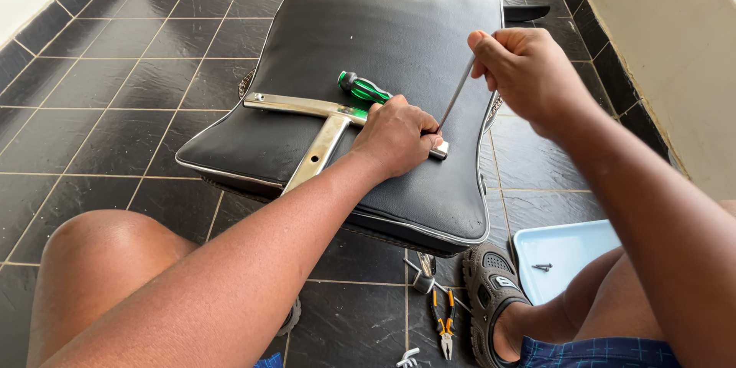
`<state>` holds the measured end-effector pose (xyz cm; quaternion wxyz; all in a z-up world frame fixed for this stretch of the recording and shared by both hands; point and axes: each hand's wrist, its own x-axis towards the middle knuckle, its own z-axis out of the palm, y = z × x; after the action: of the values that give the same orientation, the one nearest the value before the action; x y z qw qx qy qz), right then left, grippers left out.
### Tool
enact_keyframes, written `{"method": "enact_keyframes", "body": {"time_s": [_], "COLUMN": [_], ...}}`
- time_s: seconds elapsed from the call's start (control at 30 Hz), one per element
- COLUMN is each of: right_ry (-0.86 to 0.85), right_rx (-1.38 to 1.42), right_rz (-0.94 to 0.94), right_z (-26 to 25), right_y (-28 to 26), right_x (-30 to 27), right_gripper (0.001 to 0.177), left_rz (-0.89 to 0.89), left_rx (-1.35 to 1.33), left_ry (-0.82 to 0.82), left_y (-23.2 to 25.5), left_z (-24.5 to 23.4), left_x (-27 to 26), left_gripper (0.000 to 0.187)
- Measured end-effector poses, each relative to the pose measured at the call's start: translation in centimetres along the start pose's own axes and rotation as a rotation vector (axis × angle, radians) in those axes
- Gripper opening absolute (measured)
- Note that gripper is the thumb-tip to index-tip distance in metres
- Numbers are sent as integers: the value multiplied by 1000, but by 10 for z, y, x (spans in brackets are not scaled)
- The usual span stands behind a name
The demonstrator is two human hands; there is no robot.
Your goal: The person places a black motorcycle seat on a white plastic chair, aligns a metal bracket, and fastens it using screws and an Allen key. They tighten multiple screws to secure the bracket to the seat.
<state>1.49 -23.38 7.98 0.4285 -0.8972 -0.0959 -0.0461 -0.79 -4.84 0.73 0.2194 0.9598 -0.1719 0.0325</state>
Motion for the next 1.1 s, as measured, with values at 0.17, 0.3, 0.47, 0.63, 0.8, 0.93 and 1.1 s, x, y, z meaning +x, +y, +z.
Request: {"method": "enact_keyframes", "body": {"time_s": [0.17,0.3,0.47,0.63,0.8,0.93,1.1], "right_ry": [-148,-75,24,74,109,93,7], "right_rx": [163,277,125,141,673,805,824], "right_rz": [28,9,-120,-304,-218,-76,-125], "right_z": [-3,11,14,3,-6,15,43], "right_y": [0,5,7,10,13,14,1], "right_x": [-5,-6,-9,1,6,-1,-10], "right_gripper": [38,46,41,29,32,26,23], "left_rz": [21,24,-8,67,63,-67,-419], "left_rx": [1,2,-37,-28,-170,-558,-952], "left_ry": [8,14,38,47,131,431,699], "left_y": [0,0,-4,-3,-9,-29,-101], "left_z": [-1,-1,-3,3,2,-5,-26], "left_x": [1,1,3,1,5,16,25], "left_gripper": [22,23,22,19,17,16,20]}}
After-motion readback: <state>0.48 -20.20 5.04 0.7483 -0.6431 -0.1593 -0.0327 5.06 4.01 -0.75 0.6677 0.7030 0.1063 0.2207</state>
